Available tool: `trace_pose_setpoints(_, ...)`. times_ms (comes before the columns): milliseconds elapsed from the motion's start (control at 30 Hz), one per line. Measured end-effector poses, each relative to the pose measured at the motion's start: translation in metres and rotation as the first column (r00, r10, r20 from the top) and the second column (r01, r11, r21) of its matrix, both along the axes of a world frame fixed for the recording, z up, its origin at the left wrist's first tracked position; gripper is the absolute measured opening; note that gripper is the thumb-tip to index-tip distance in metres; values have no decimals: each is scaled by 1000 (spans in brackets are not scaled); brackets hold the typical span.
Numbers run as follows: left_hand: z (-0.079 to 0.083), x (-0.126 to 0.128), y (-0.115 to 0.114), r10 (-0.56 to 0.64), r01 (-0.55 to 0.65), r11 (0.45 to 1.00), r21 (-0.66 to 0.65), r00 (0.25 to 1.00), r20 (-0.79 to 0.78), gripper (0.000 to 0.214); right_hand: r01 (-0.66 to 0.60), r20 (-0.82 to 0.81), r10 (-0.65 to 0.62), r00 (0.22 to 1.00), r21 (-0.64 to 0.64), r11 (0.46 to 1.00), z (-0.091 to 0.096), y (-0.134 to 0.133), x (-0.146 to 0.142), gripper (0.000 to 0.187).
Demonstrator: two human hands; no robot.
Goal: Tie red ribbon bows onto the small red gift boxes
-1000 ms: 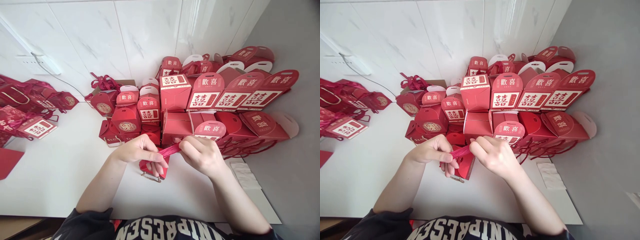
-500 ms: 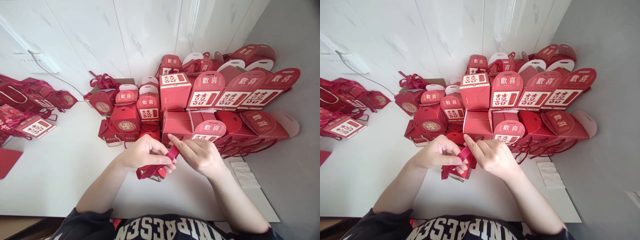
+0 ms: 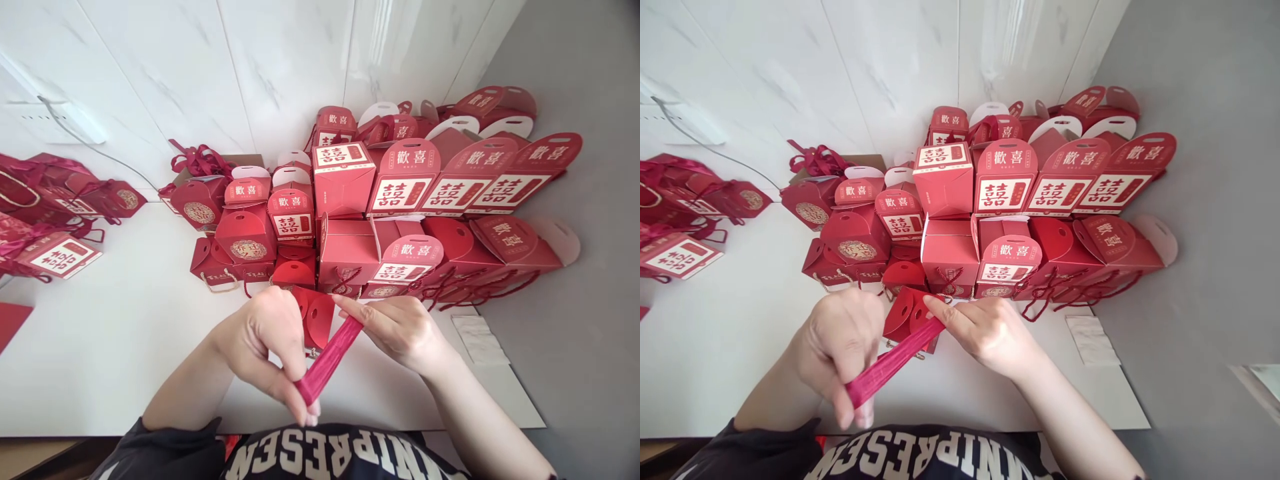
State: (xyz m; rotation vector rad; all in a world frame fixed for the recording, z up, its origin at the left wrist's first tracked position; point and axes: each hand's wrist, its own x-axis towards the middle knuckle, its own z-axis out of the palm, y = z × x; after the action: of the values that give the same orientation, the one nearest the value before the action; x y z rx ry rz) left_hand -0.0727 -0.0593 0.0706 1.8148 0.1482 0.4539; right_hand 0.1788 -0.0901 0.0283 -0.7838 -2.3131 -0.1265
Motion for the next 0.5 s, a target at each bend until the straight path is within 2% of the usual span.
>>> trace_pose_setpoints(100, -9, -3, 2, -26, 24, 999, 49, 998, 53, 43, 38, 9, -38, 999, 35, 999, -9, -6, 9, 54)
trace_pose_setpoints(167, -10, -8, 7, -63, 56, 996, 75, 994, 95, 45, 125, 32, -128, 991, 72, 990, -18, -10, 19, 59)
trace_pose_setpoints(300, 3, -35, 21, -146, 146, 989, -7, 989, -16, 26, 347, 134, -369, 920, 164, 923, -42, -19, 47, 59)
trace_pose_setpoints(400, 15, -60, 34, -97, 86, 993, -76, 983, -155, 14, 450, 240, -479, 844, 168, 877, -62, -28, 75, 56)
trace_pose_setpoints(500, 19, -79, 45, -12, -11, 992, -122, 982, -190, 19, 544, 305, -582, 753, 209, 813, -82, -36, 102, 51)
